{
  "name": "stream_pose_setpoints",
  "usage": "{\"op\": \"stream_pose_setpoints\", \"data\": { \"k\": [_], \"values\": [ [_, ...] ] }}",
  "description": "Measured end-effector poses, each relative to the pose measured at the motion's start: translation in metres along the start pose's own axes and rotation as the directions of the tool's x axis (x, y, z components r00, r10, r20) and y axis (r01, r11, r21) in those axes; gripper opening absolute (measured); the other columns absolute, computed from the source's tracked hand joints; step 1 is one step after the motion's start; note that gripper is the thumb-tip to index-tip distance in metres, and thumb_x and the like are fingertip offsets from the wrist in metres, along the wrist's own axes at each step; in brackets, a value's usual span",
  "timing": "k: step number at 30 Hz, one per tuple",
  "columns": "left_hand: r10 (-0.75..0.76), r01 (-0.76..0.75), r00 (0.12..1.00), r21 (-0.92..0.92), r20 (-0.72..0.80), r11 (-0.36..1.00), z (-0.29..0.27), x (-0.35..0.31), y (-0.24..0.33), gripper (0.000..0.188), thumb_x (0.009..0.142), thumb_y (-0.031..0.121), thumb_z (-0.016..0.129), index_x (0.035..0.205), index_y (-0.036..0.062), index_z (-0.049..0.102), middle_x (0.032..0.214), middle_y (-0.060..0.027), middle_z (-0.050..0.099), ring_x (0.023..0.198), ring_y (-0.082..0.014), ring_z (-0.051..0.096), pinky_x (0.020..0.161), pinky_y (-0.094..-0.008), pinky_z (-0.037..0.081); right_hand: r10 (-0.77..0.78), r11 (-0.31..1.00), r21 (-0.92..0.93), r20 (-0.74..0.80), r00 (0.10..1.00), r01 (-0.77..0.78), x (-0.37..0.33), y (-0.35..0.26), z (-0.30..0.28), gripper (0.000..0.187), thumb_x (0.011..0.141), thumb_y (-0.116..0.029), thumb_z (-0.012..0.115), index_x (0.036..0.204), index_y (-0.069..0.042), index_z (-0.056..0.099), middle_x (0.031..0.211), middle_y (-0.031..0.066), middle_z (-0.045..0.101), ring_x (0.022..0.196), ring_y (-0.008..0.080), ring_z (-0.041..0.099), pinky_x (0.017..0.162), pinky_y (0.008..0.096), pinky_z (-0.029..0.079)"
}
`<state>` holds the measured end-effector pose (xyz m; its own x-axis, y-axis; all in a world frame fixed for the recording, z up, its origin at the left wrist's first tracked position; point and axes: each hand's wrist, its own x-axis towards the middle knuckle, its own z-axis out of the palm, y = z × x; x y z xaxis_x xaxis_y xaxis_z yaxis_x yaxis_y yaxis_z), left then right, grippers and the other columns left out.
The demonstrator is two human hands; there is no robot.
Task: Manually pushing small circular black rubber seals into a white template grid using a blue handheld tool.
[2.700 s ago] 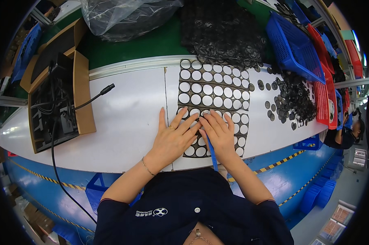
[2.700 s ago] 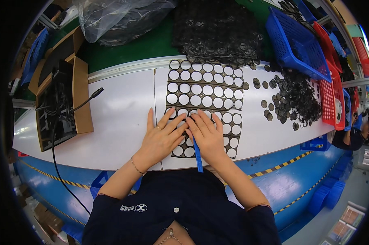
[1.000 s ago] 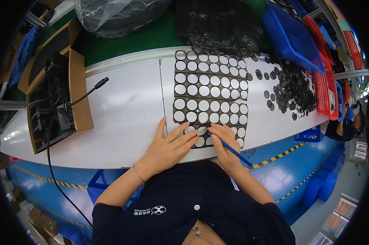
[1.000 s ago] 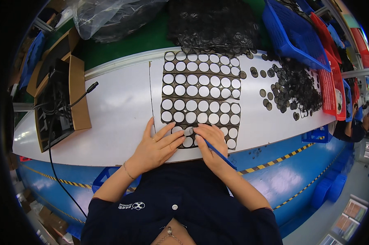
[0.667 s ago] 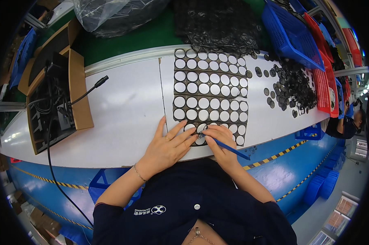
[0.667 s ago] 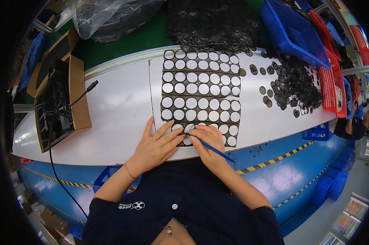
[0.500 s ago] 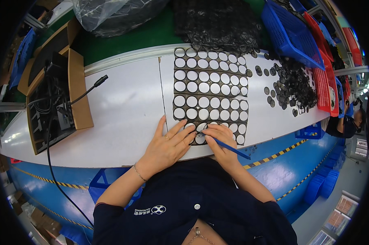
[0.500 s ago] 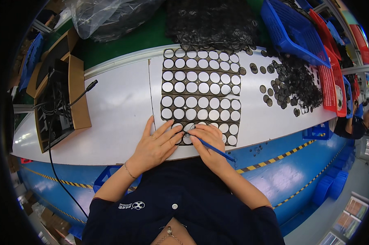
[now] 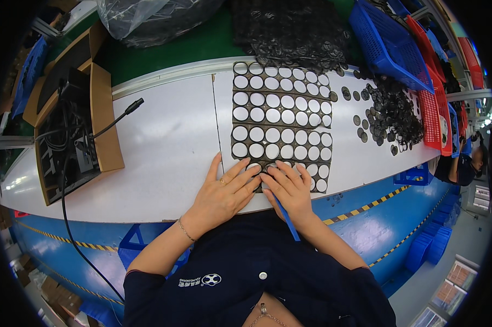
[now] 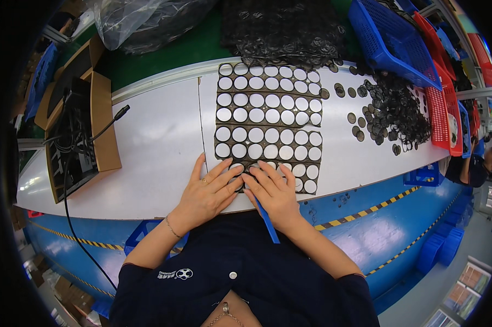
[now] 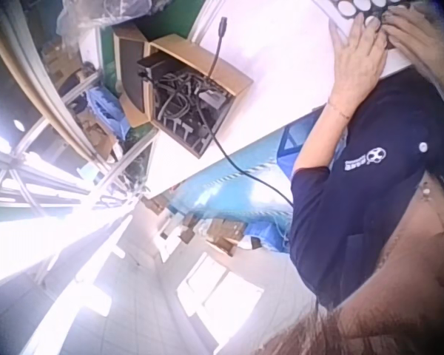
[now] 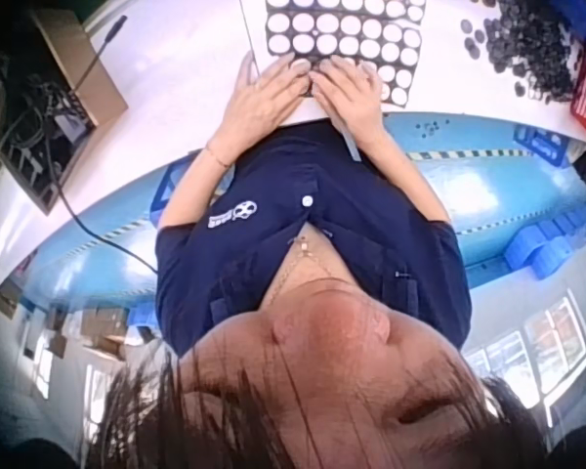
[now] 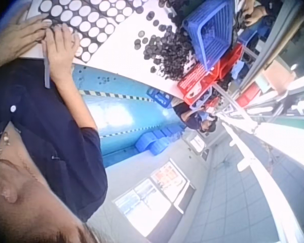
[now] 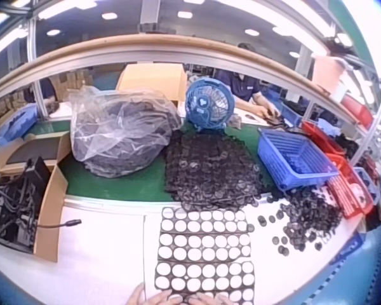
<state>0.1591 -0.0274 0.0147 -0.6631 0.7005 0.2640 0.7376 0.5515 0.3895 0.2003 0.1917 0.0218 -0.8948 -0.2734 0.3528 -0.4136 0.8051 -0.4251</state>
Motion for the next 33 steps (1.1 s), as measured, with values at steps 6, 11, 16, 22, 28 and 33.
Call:
{"op": "stream_pose_setpoints", "data": {
  "k": [6,11,16,22,28,33],
  "values": [
    [-0.033,0.033,0.999,0.021,-0.005,0.999,-0.003,0.000,0.003,0.045,0.089,0.023,0.074,0.132,0.0174,0.065,0.144,-0.0015,0.058,0.139,-0.0236,0.050,0.118,-0.0636,0.028,-0.001,0.992,-0.127,-0.154,0.988,-0.019,0.015,0.031,-0.014,0.031,0.090,-0.007,0.070,0.120,-0.002,0.069,0.119,0.0126,0.071,0.122,0.0280,0.064,0.110,0.0482,0.037],
    [-0.027,0.027,0.999,0.006,-0.020,1.000,-0.001,-0.003,0.002,0.045,0.087,0.019,0.073,0.132,0.0176,0.066,0.144,-0.0013,0.059,0.139,-0.0245,0.050,0.117,-0.0638,0.028,0.190,0.981,0.087,-0.226,0.955,-0.174,0.004,0.029,-0.024,0.024,0.094,-0.002,0.063,0.117,0.001,0.069,0.117,0.0153,0.071,0.119,0.0315,0.064,0.109,0.0477,0.039],
    [0.011,-0.011,1.000,0.021,-0.020,1.000,-0.005,-0.012,0.001,0.045,0.085,0.013,0.072,0.130,0.0181,0.067,0.143,-0.0014,0.059,0.138,-0.0262,0.051,0.116,-0.0660,0.029,0.217,0.974,0.002,-0.295,0.931,-0.226,0.002,0.032,-0.029,0.022,0.096,-0.002,0.061,0.117,0.001,0.069,0.117,0.0165,0.071,0.119,0.0321,0.064,0.109,0.0481,0.040],
    [0.005,-0.004,1.000,0.064,-0.013,0.998,-0.001,-0.015,0.000,0.046,0.086,0.016,0.072,0.131,0.0226,0.067,0.144,-0.0023,0.058,0.140,-0.0255,0.049,0.117,-0.0664,0.028,0.270,0.937,0.255,-0.093,0.958,-0.239,-0.004,0.008,-0.031,0.022,0.097,-0.006,0.062,0.117,-0.001,0.070,0.115,0.0134,0.072,0.119,0.0294,0.064,0.110,0.0476,0.039],
    [-0.001,0.002,1.000,0.044,-0.009,0.999,-0.005,-0.011,0.004,0.044,0.089,0.025,0.072,0.132,0.0284,0.067,0.147,-0.0030,0.055,0.142,-0.0266,0.045,0.116,-0.0675,0.028,0.317,0.871,0.380,0.048,0.947,-0.311,-0.017,-0.012,-0.010,0.020,0.097,-0.012,0.066,0.115,-0.006,0.073,0.113,0.0102,0.073,0.118,0.0277,0.064,0.109,0.0467,0.040],
    [0.001,-0.001,1.000,0.061,0.004,0.998,-0.005,-0.011,0.004,0.044,0.089,0.028,0.072,0.133,0.0292,0.066,0.148,-0.0033,0.055,0.143,-0.0273,0.045,0.115,-0.0684,0.026,0.325,0.865,0.385,0.060,0.944,-0.322,-0.015,-0.011,-0.009,0.019,0.097,-0.014,0.067,0.112,-0.006,0.074,0.111,0.0088,0.074,0.116,0.0268,0.064,0.107,0.0447,0.040]
  ]
}}
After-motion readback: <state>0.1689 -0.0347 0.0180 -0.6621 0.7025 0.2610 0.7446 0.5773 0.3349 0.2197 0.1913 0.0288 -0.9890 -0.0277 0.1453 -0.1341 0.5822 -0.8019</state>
